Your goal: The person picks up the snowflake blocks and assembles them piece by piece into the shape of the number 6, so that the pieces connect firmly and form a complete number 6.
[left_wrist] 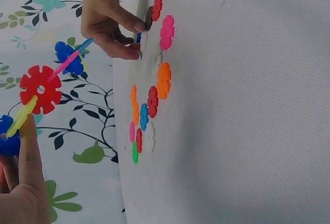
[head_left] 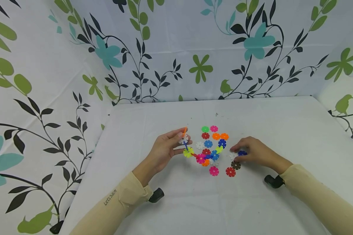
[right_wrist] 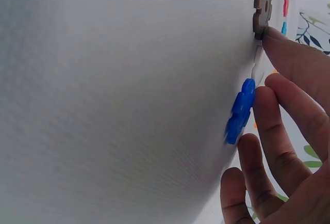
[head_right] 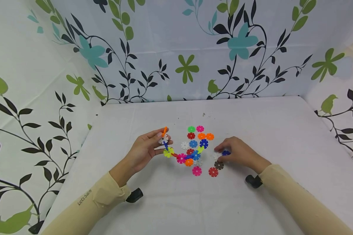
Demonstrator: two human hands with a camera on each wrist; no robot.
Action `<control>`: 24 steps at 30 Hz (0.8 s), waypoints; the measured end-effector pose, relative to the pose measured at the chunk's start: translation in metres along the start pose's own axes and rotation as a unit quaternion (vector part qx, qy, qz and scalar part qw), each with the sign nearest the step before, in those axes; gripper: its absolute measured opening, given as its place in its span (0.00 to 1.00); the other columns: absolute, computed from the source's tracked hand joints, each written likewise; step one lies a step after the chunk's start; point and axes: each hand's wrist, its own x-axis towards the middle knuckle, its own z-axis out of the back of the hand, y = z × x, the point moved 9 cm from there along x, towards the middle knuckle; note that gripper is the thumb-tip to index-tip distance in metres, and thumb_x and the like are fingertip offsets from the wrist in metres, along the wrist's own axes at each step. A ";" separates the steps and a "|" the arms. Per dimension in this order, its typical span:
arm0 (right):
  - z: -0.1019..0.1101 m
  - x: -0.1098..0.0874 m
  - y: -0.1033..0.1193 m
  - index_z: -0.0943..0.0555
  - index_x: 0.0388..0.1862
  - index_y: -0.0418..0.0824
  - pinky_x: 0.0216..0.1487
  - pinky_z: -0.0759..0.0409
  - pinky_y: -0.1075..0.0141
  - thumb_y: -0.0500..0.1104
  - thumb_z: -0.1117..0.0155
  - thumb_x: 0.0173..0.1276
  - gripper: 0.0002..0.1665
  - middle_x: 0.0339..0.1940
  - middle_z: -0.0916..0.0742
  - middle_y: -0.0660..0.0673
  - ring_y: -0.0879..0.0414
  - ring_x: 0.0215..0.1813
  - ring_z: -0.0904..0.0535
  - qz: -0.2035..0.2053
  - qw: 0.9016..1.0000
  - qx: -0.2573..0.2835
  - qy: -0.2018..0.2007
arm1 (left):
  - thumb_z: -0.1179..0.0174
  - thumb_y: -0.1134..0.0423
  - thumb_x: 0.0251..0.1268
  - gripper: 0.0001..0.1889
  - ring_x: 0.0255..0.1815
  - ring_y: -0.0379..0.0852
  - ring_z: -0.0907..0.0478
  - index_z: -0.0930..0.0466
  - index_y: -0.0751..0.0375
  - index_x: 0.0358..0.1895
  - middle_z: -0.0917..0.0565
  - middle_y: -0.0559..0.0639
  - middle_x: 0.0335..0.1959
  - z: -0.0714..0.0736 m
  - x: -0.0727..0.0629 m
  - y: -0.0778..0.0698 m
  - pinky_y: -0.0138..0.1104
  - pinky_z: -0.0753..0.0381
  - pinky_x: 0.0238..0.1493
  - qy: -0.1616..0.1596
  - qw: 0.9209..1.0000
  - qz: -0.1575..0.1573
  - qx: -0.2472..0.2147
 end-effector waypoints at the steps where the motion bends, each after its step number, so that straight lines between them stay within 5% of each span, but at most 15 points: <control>1: 0.000 0.000 0.000 0.10 0.50 0.49 0.51 0.20 0.55 0.48 0.19 0.57 0.21 0.44 0.13 0.56 0.52 0.52 0.21 0.001 1.000 -0.003 0.000 | 0.43 0.60 0.77 0.19 0.59 0.52 0.18 0.22 0.57 0.67 0.18 0.61 0.58 0.000 0.000 0.000 0.41 0.18 0.56 0.000 1.000 0.000 -0.001; 9: -0.001 0.003 0.002 0.10 0.44 0.51 0.49 0.20 0.58 0.46 0.19 0.58 0.15 0.41 0.14 0.56 0.52 0.51 0.22 0.001 1.000 -0.005 0.014 | 0.43 0.60 0.77 0.21 0.58 0.52 0.18 0.24 0.59 0.68 0.18 0.61 0.59 0.001 -0.001 0.000 0.41 0.18 0.56 0.003 1.000 0.000 -0.003; 17: 0.001 0.001 0.003 0.12 0.41 0.49 0.54 0.19 0.49 0.45 0.19 0.58 0.13 0.40 0.13 0.55 0.50 0.51 0.21 -0.031 0.999 -0.003 0.006 | 0.42 0.60 0.77 0.20 0.58 0.52 0.18 0.23 0.58 0.68 0.18 0.60 0.59 0.001 -0.002 0.001 0.41 0.18 0.56 0.008 1.000 -0.003 -0.001; 24: 0.011 -0.001 0.006 0.13 0.43 0.47 0.41 0.17 0.63 0.42 0.25 0.64 0.09 0.36 0.15 0.53 0.55 0.40 0.20 -0.035 0.999 0.016 -0.038 | 0.39 0.60 0.75 0.21 0.59 0.53 0.19 0.23 0.58 0.68 0.17 0.56 0.58 0.002 -0.003 0.003 0.43 0.18 0.56 0.014 1.000 -0.005 0.009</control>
